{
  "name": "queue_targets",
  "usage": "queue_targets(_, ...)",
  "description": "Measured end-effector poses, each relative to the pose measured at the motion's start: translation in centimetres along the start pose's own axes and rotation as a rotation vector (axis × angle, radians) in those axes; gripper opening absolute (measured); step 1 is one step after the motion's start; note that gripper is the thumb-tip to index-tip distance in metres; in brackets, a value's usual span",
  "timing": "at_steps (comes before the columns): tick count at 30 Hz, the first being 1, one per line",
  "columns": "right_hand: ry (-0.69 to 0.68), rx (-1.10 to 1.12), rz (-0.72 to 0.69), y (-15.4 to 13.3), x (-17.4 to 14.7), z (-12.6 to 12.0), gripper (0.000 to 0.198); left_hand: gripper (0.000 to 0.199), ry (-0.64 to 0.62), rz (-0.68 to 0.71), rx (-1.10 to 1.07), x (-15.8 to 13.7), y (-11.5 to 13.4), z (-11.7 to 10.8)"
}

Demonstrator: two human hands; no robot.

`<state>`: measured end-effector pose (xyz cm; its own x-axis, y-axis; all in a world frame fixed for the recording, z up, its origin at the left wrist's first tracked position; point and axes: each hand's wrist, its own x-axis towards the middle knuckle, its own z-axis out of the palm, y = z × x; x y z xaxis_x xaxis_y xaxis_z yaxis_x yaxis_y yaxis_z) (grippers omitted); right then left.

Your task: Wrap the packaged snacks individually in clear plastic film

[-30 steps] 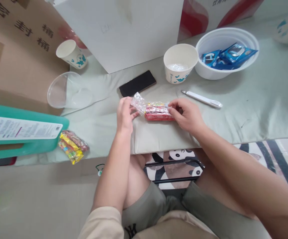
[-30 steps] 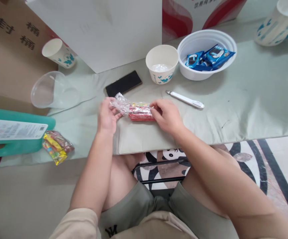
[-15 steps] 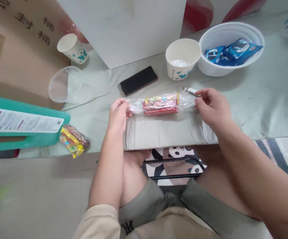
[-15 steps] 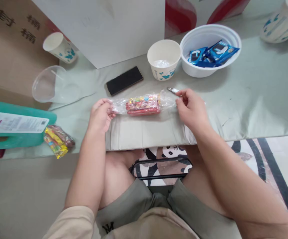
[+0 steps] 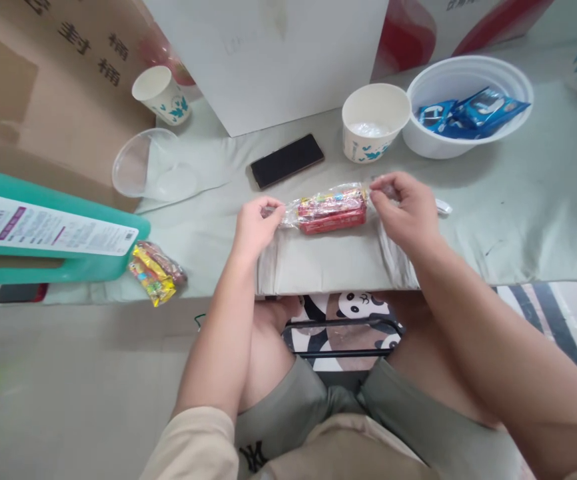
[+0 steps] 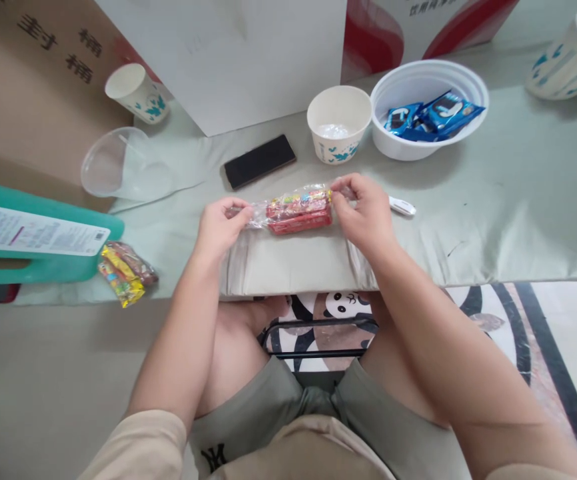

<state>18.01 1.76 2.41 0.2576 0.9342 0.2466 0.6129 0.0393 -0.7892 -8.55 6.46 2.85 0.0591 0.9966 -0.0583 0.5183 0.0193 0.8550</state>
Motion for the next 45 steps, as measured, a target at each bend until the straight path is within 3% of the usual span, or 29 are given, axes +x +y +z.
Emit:
queue_targets(4, 0.066, 0.075, -0.058, -0.4, -0.6, -1.2, 0.007, 0.012, 0.049, 0.091, -0.034, -0.2, -0.6, -0.9)
queue_targets(9, 0.086, 0.008, -0.158, -0.5, -1.6, -2.2, 0.010, 0.018, 0.145, 0.182, 0.039, -0.2, -0.3, -1.0)
queue_targets(14, 0.065, -0.082, -0.282, -0.5, -2.5, -3.5, 0.010, 0.024, -0.042, 0.291, 0.281, -1.3, 0.3, -0.3)
queue_targets(17, 0.038, -0.046, -0.334, -0.6, -2.9, -4.5, 0.012, 0.006, 0.001, 0.344, 0.343, -2.1, 0.9, -0.1)
queue_targets(22, -0.178, -0.018, -0.337, -0.9, -3.5, -5.8, 0.010, 0.005, 0.049, 0.498, 0.414, -4.1, 2.6, -1.1)
queue_targets(27, -0.525, -0.133, -0.244, -1.4, -3.8, -6.6, 0.018, 0.013, -0.037, 0.605, 0.522, -6.8, 3.6, -2.1)
queue_targets(32, -0.738, -0.242, -0.218, -1.8, -4.0, -6.2, 0.027, 0.023, -0.189, 0.620, 0.511, -8.5, 2.9, -2.8)
queue_targets(35, -0.702, -0.298, -0.202, -1.6, -4.3, -5.9, 0.028, 0.019, -0.297, 0.556, 0.478, -9.4, 2.5, -3.0)
queue_targets(39, -0.636, -0.307, -0.197, -1.5, -4.6, -5.6, 0.040, 0.018, -0.403, 0.370, 0.427, -10.4, 2.7, -3.3)
queue_targets(43, -0.486, -0.349, -0.201, -1.7, -4.4, -5.1, 0.040, 0.018, -0.172, 0.287, 0.454, -9.5, 3.2, -3.1)
queue_targets(45, -0.389, -0.334, -0.255, -2.0, -4.1, -4.4, 0.035, 0.046, -0.103, 0.307, 0.487, -8.4, 3.0, -2.7)
